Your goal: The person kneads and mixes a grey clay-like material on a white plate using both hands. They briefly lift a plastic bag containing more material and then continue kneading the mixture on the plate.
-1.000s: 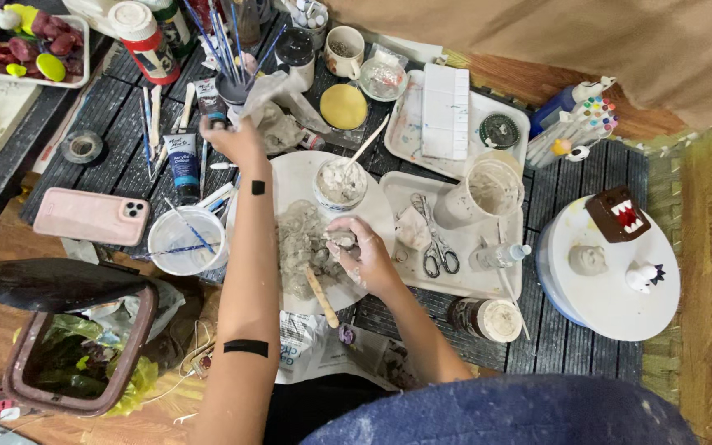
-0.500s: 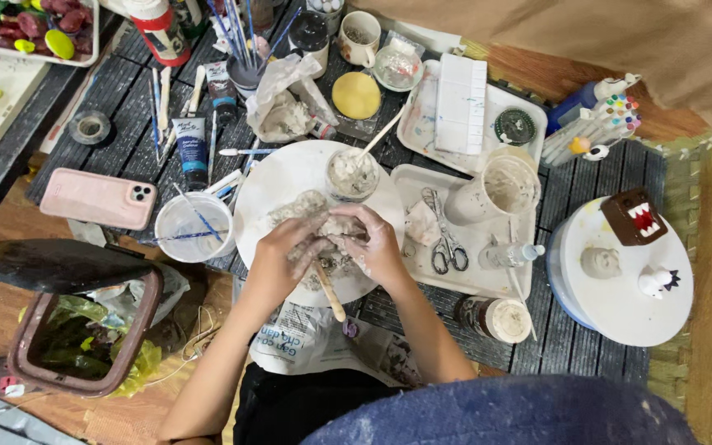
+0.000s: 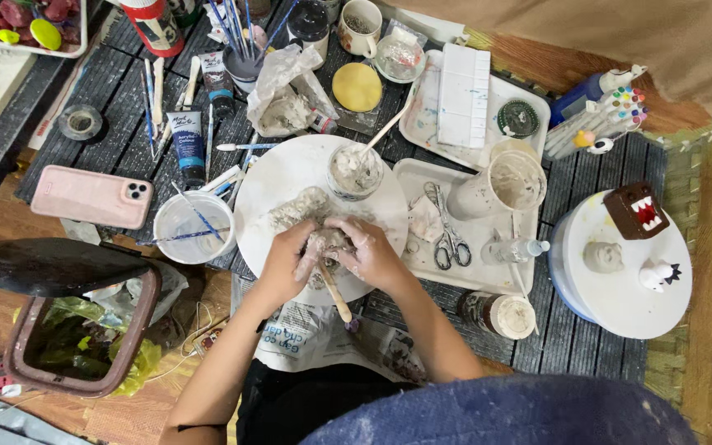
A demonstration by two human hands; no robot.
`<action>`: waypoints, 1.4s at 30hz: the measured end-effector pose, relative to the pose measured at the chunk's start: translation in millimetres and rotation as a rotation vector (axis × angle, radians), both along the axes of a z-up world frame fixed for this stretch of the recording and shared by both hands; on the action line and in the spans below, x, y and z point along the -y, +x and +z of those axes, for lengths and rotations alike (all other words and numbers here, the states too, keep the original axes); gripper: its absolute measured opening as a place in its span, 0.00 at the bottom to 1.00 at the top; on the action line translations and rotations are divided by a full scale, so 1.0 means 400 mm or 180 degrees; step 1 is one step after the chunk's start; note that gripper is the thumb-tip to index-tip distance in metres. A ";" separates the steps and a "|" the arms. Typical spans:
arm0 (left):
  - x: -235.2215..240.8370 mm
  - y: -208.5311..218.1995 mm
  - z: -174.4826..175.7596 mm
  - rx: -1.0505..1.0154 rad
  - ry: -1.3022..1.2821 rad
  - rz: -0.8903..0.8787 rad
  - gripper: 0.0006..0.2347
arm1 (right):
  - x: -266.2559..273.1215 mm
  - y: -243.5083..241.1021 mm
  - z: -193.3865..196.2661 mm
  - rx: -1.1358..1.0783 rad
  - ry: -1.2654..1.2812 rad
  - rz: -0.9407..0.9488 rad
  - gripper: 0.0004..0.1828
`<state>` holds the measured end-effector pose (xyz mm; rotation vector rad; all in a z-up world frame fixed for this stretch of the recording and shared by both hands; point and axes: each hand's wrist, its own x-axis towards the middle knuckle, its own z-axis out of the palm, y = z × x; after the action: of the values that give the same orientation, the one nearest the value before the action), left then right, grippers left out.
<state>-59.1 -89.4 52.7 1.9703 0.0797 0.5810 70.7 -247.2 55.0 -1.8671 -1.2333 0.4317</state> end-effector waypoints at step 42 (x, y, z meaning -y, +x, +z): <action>-0.015 -0.061 0.086 -0.0559 0.0168 0.1148 0.10 | 0.062 0.039 -0.052 -0.0214 0.0797 -0.0818 0.15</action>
<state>-83.4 -83.5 87.1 2.0695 0.5425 0.6434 86.3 -272.1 34.4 -1.7500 -0.9401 0.1888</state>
